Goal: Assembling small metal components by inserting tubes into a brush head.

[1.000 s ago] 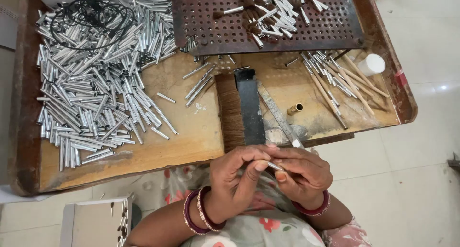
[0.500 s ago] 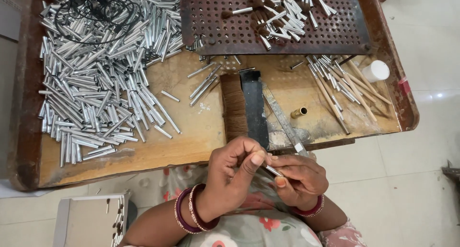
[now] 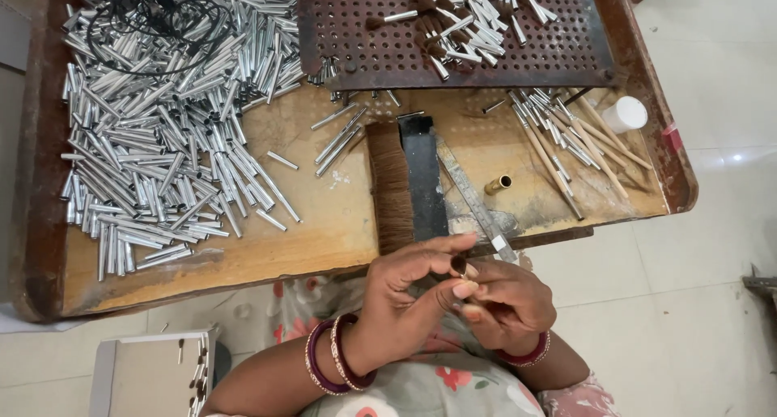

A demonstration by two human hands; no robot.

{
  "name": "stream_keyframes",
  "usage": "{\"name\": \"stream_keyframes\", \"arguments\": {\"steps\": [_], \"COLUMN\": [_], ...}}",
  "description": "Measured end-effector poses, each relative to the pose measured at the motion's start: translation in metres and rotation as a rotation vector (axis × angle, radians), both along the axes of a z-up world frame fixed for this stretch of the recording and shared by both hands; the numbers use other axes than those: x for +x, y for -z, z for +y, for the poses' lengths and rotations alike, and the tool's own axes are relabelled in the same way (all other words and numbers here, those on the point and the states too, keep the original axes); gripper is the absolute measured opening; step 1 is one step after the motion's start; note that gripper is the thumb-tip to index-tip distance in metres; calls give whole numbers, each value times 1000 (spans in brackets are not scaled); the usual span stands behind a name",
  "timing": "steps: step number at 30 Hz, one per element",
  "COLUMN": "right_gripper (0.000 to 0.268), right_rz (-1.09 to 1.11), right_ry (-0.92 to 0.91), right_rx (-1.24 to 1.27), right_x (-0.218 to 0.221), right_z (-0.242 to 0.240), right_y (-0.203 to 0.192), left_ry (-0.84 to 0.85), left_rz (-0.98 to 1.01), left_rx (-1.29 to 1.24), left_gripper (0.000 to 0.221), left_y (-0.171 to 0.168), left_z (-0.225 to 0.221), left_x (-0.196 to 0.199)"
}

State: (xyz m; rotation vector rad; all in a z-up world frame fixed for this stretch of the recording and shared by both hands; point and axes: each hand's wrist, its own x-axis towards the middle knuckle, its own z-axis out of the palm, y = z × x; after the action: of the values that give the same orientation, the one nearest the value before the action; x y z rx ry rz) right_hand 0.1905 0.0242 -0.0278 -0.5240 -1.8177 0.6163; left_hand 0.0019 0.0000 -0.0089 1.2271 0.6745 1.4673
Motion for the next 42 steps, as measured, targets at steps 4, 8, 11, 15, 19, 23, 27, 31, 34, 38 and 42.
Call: {"name": "stream_keyframes", "arguments": {"steps": [4,8,11,15,19,23,27,31,34,38,42], "right_gripper": [24,21,17,16,19,21,25,21,17,23,24], "right_rz": [19,-120,-269,-393,-452,-462,-509,-528,-474,-207,-331], "right_ry": [101,330,505,576,574,528,498,492,541,291,-13], "right_rx": [-21,120,198,266,245,226,206,185,100,-21,85], "right_x": [15,35,55,68,73,76,77,75,74,67,62], "right_z": [-5,0,-2,-9,-13,-9,-6,-9,-20,-23,-16], "right_y": [20,16,30,43,43,41,36,34,34,27,14], "left_ry": [58,66,146,252,210,169,157,179,220,148,253], "left_rz": [-17,313,563,849,938,988,964,963,936,439,-24], "left_rx": [-7,38,130,225,298,327,310,266,185,84,-270], "left_gripper": [12,28,33,38,41,40,39,36,27,15,12], "left_y": [0,-8,6,22,34,37,39,35,23,22,25], "left_z": [1,5,6,16,28,33,33,33,29,16,2], "left_x": [3,-4,1,16,25,27,28,30,30,34,30]}}
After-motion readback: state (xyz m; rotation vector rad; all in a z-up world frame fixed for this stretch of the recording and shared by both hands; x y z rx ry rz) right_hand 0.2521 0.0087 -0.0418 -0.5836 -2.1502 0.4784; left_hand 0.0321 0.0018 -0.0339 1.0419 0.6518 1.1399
